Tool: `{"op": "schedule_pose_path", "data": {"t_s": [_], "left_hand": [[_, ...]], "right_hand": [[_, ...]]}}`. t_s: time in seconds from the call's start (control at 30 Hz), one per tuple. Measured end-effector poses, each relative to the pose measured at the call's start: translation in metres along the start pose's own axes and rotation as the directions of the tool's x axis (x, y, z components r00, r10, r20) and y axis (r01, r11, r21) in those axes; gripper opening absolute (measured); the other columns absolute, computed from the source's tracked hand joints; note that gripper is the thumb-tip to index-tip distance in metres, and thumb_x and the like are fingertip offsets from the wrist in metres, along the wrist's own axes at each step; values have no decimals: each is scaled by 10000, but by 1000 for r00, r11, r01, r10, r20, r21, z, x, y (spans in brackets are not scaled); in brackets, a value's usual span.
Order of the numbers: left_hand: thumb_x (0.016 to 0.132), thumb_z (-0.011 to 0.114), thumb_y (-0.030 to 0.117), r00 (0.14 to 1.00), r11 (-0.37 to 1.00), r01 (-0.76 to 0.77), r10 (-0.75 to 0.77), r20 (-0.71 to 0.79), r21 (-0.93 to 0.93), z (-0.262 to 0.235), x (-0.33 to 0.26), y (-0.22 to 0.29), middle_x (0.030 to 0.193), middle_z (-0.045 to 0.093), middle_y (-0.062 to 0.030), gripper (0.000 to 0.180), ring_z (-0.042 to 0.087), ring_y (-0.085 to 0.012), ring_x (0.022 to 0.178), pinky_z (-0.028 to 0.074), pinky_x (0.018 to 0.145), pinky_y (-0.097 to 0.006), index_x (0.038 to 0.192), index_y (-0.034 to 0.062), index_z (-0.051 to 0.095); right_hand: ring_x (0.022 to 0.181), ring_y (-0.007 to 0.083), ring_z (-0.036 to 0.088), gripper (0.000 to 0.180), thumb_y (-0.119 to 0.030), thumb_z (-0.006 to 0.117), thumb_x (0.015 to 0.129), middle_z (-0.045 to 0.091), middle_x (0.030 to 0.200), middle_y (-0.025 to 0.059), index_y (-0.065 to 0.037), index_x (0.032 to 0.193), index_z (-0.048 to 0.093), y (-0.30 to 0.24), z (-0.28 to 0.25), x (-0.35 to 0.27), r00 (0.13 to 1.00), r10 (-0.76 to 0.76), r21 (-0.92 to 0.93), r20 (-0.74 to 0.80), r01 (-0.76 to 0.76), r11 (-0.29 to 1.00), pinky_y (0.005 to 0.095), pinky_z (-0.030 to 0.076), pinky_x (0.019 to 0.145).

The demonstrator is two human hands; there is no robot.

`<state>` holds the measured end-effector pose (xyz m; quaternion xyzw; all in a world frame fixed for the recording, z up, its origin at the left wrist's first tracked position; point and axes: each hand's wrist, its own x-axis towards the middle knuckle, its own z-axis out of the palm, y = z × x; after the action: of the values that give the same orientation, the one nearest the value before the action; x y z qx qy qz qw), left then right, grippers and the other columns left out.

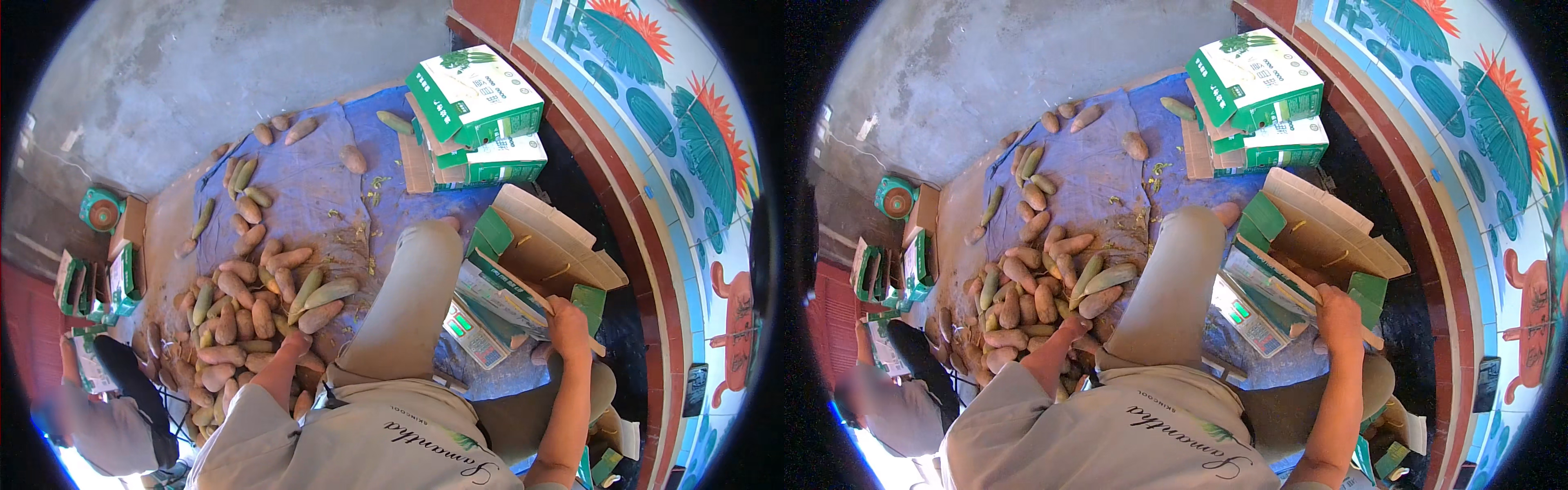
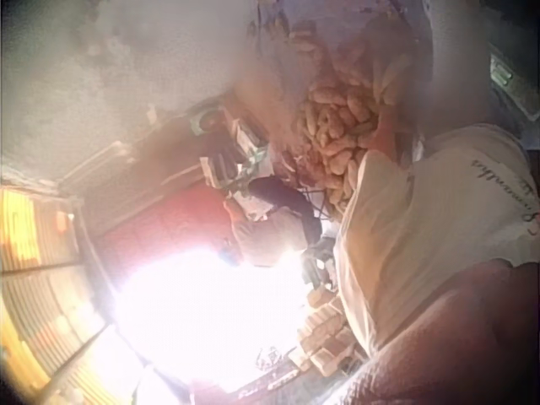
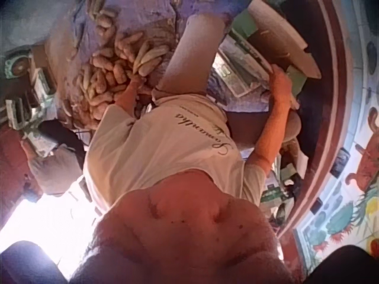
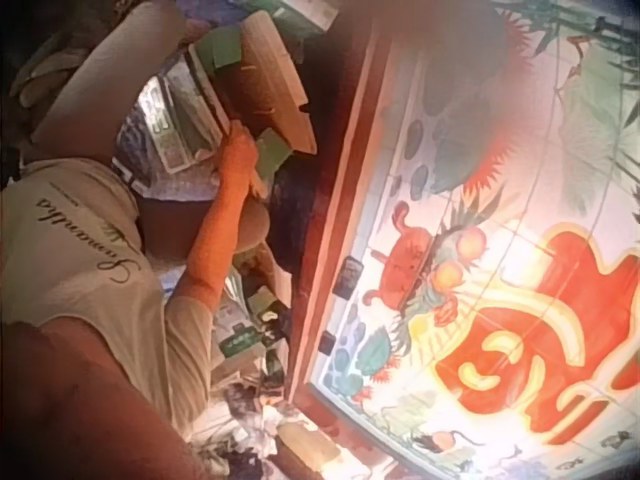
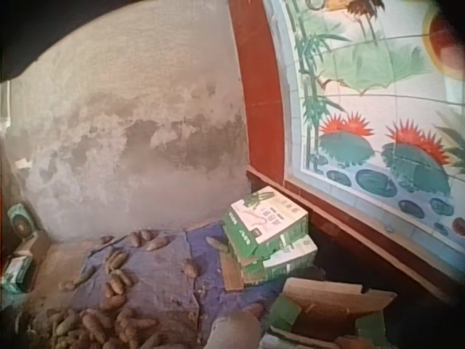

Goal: Packing produce into cardboard boxes and weighing them on a scale.

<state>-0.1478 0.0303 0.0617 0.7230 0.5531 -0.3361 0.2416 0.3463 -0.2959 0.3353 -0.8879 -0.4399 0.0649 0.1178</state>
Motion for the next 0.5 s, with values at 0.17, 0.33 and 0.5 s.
{"op": "schedule_pose_path", "data": {"t_s": [0.17,0.33,0.5], "left_hand": [[827,537,272,990,993,87,-95,109,74,6,-26,-18,1093,645,-130,329,594,-273,1074,459,931,-374,1092,113,653],[819,605,301,990,944,-29,-19,141,329,62,-27,-53,1369,452,-77,451,364,-284,1317,340,1041,-499,1261,233,548],[828,590,357,974,911,-15,-79,211,412,22,-76,-8,1440,333,-61,473,228,-332,1363,268,1060,-539,1284,248,528]], "right_hand": [[837,367,592,102,-53,521,791,612,852,163,-57,874,580,0,0,2,1000,-23,11,3,23,1000,450,466,714],[840,378,588,99,-68,524,807,612,853,177,-50,885,582,-1,0,8,1000,-20,29,3,20,999,456,461,715],[851,391,590,117,-90,535,824,618,870,196,-57,919,596,1,-1,5,999,41,42,16,-42,998,462,461,722]]}}
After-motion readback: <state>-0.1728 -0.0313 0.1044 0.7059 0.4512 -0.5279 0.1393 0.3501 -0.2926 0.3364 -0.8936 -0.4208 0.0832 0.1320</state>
